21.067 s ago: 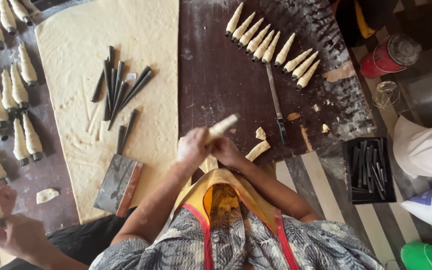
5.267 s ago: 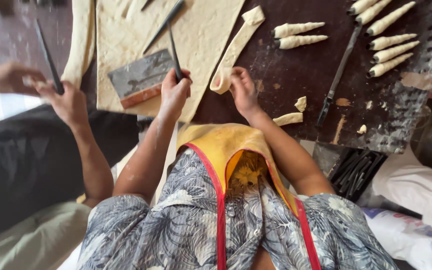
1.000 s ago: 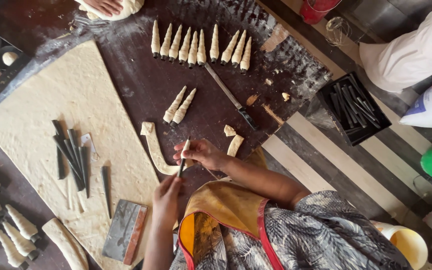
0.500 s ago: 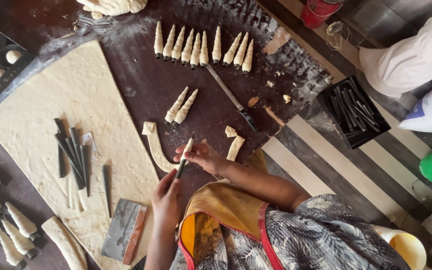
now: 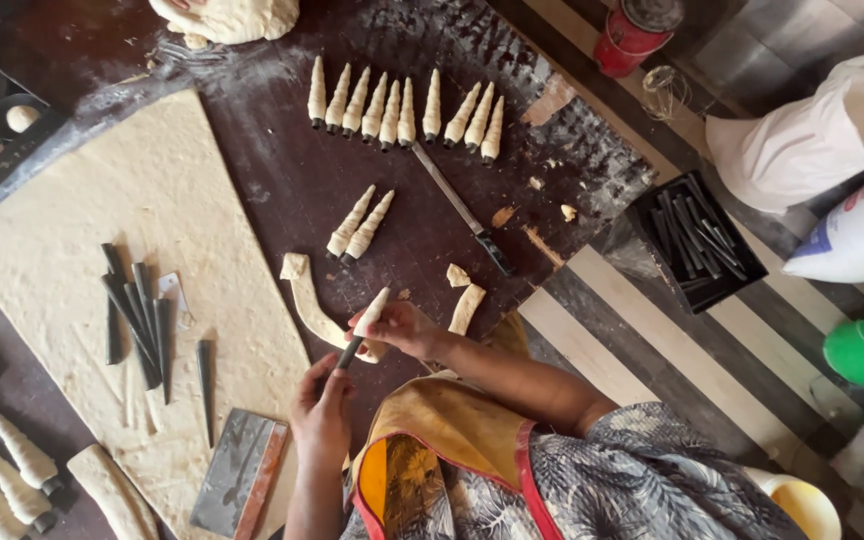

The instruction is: Rolling strips of dough onto metal conical molds to create pastry cones.

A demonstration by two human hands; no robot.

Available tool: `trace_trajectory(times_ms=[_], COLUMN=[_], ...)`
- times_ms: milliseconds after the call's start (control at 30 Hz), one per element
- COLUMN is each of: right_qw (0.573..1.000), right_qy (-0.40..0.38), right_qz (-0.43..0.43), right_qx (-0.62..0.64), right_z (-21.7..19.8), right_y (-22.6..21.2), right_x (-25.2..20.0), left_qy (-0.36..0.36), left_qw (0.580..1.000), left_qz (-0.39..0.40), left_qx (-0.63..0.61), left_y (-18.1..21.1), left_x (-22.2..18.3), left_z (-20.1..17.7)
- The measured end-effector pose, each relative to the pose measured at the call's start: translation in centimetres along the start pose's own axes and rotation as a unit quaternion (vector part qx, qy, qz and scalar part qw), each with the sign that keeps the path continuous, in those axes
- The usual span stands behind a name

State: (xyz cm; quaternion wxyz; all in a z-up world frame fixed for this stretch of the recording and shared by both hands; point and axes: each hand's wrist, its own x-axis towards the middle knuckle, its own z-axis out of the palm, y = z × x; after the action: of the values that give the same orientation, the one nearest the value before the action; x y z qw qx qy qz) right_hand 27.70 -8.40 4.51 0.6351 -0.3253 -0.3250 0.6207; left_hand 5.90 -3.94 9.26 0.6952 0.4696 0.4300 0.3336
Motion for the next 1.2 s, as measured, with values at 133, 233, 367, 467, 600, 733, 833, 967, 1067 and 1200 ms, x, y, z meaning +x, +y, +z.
trace_trajectory(times_ms=[133, 233, 367, 467, 600, 733, 833, 967, 1067, 1200], right_qw=[0.996, 0.998, 1.0, 1.0, 1.0, 1.0, 0.997, 0.998, 0.996, 0.984], right_qy=[-0.024, -0.021, -0.005, -0.014, 0.019, -0.004, -0.017, 0.008, 0.025, 0.024], right_qz=[-0.083, -0.05, -0.016, -0.011, 0.005, 0.015, -0.013, 0.02, 0.028, -0.005], right_qx=[0.006, -0.037, 0.006, 0.006, -0.004, -0.015, -0.076, -0.056, -0.076, -0.176], right_z=[-0.1, -0.1, -0.2, -0.2, 0.2, 0.3, 0.3, 1.1, 1.6, -1.4], right_y=[0.4, 0.3, 0.9, 0.7, -0.1, -0.7, -0.4, -1.7, -1.6, 2.0], right_x=[0.6, 0.3, 0.4, 0.0, 0.3, 0.0, 0.1, 0.3, 0.3, -0.1], left_qy=[0.001, 0.046, 0.033, 0.008, 0.014, -0.008, 0.0, -0.02, 0.027, 0.015], left_qw=[0.922, 0.962, 0.944, 0.941, 0.944, 0.932, 0.961, 0.946, 0.952, 0.943], left_qz=[-0.26, -0.161, -0.197, -0.191, -0.173, -0.211, -0.126, -0.161, -0.162, -0.226], left_qx=[-0.285, -0.214, -0.264, -0.278, -0.282, -0.293, -0.245, -0.282, -0.257, -0.243], left_y=[-0.9, -2.3, -2.5, -2.4, 1.6, -2.1, -1.7, -1.8, -1.0, -4.6], left_x=[0.4, 0.1, 0.4, 0.4, 0.3, 0.9, 1.0, 1.2, 1.0, 1.2], left_z=[-0.8, -1.2, -1.6, -1.1, 0.6, -1.0, -0.8, -0.7, -0.4, -2.0])
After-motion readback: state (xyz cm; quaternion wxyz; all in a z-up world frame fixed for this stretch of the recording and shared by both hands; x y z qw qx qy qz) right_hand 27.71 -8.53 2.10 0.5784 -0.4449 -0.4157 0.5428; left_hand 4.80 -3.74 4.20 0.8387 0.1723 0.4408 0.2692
